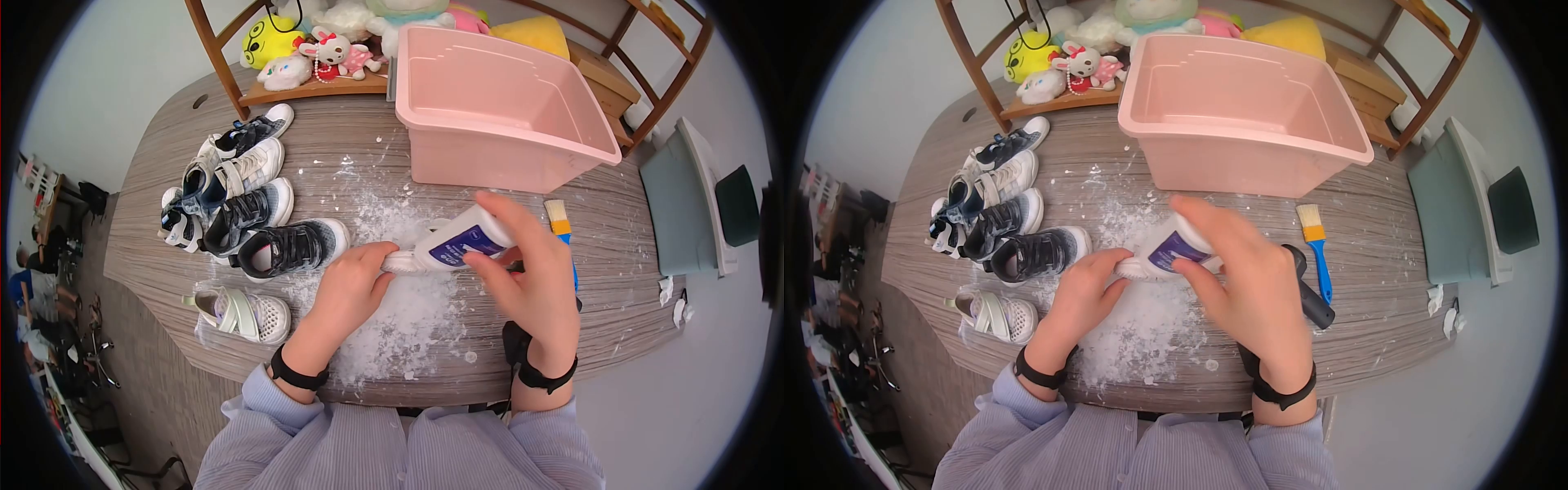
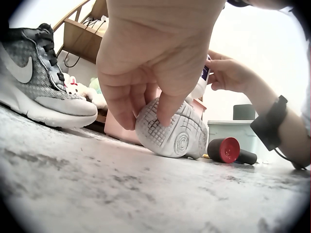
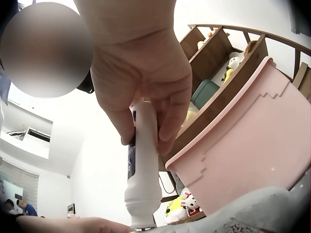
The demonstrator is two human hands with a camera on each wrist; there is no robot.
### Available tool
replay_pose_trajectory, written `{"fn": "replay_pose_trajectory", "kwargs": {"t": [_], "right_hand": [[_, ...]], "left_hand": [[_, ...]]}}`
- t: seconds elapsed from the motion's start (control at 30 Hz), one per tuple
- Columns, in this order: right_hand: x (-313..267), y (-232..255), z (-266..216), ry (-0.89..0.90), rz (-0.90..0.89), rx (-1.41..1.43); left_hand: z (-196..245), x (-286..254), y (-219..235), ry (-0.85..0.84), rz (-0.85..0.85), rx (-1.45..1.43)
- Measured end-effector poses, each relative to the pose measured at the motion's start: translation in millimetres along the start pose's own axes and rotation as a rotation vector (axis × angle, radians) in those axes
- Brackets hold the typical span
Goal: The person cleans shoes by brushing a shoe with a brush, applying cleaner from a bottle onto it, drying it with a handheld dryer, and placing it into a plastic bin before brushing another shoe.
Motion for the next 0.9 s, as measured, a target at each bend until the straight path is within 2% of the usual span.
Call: {"fn": "replay_pose_trajectory", "kwargs": {"t": [0.13, 0.57, 0.9], "right_hand": [[-3, 7, 14, -0.063, -0.004, 0.03], [-6, 14, 17, -0.066, 0.006, 0.05], [-7, 22, 37, -0.204, 0.011, 0.044]], "left_hand": [[0, -1, -1, 0.002, 0.003, 0.012], [1, -1, -1, -0.012, 0.017, 0.03], [1, -1, -2, 0.0, 0.015, 0.044]]}}
Point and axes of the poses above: each hand's wrist, its own x-axis towards the middle knuckle, its own y-axis out of the back of the hand, z = x × y, the point moved 5 cm from there along x, towards the middle knuckle, and after that the axes turned 9 degrees about -x, right-handed, at the moved point
